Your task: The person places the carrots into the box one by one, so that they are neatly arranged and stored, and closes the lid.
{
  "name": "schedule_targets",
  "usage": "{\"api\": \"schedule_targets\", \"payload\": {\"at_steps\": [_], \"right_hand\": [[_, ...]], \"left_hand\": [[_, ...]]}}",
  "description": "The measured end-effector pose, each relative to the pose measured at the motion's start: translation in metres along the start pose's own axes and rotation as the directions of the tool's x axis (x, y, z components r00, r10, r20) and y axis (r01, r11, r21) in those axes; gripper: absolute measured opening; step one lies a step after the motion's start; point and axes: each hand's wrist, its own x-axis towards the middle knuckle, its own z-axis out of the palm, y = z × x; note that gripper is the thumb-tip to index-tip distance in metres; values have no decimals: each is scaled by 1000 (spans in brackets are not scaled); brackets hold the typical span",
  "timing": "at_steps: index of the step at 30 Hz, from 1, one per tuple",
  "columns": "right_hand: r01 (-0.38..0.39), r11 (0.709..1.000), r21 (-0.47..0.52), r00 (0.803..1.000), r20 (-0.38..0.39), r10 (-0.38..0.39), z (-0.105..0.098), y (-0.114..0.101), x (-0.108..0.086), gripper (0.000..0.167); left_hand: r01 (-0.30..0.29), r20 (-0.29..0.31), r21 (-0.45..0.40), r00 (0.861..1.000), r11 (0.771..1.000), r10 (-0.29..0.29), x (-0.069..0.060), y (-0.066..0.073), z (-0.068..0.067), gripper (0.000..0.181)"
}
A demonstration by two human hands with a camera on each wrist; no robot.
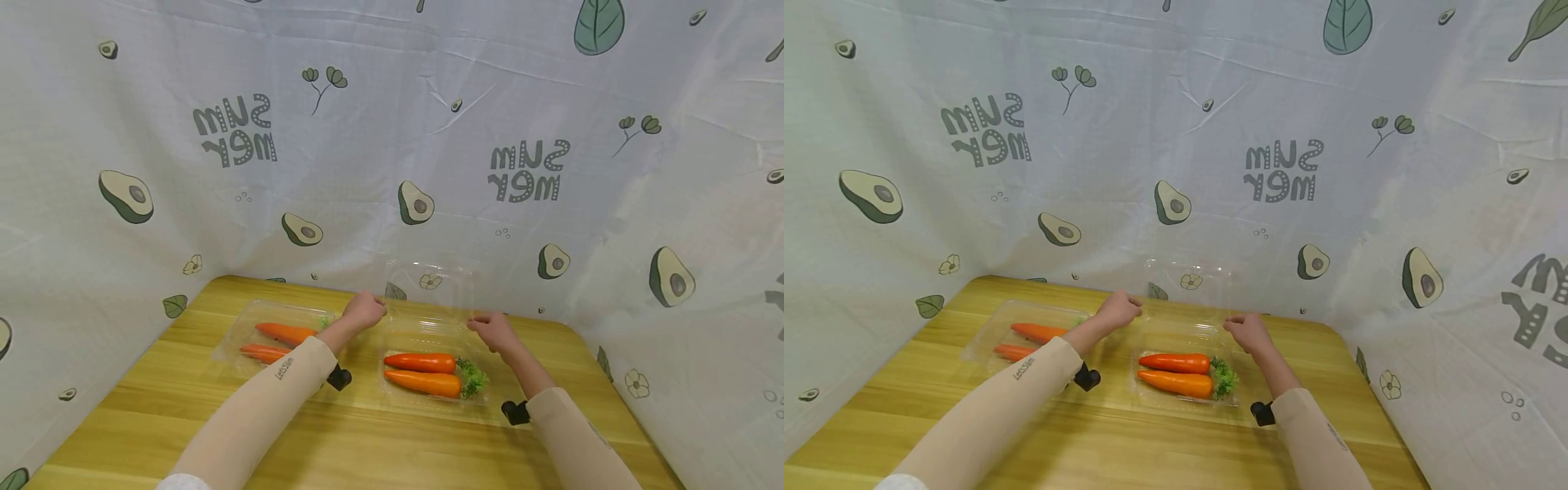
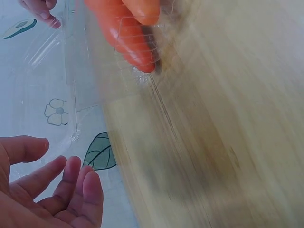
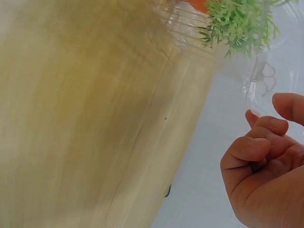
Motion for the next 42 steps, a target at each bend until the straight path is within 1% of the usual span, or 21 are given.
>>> {"api": "schedule_targets", "payload": {"at_steps": [5,8,15,20,22,28,33,36,40,42], "right_hand": [[-5,1000,6,1000,9,5,-1,4,-2,47],[0,1000,30,1000,8,0,-1,4,-3,46],[1,999,46,1000,5,-1,-2,3,-10,44],[12,998,59,1000,9,-13,-4,3,-15,44],[20,998,63,1000,9,-21,-4,4,-16,44],[5,996,92,1000,0,-5,-5,7,-17,45],[1,992,126,1000,-7,0,-6,6,-20,50],[2,988,155,1000,-12,0,-7,6,-21,52],[15,977,213,1000,-12,-13,-9,7,-23,61],[20,970,242,1000,-13,-17,-10,8,-24,67]], "left_hand": [[4,-9,1,1000,1000,-4,-3,0,-1,31],[1,-13,8,1000,1000,0,-3,1,-1,30],[-8,-53,26,999,1000,10,-3,4,-2,26],[-9,-66,21,998,1000,10,-6,7,-2,25],[-8,-70,15,998,1000,9,-7,9,-2,25],[0,-78,14,997,1000,1,-10,11,-2,28],[6,-90,21,996,1000,-4,-9,11,-3,31],[-4,-96,4,995,1000,4,-10,11,-3,30],[-29,-86,-42,996,999,25,-11,11,-2,44],[-40,-87,-61,996,997,35,-13,11,-2,48]]}}
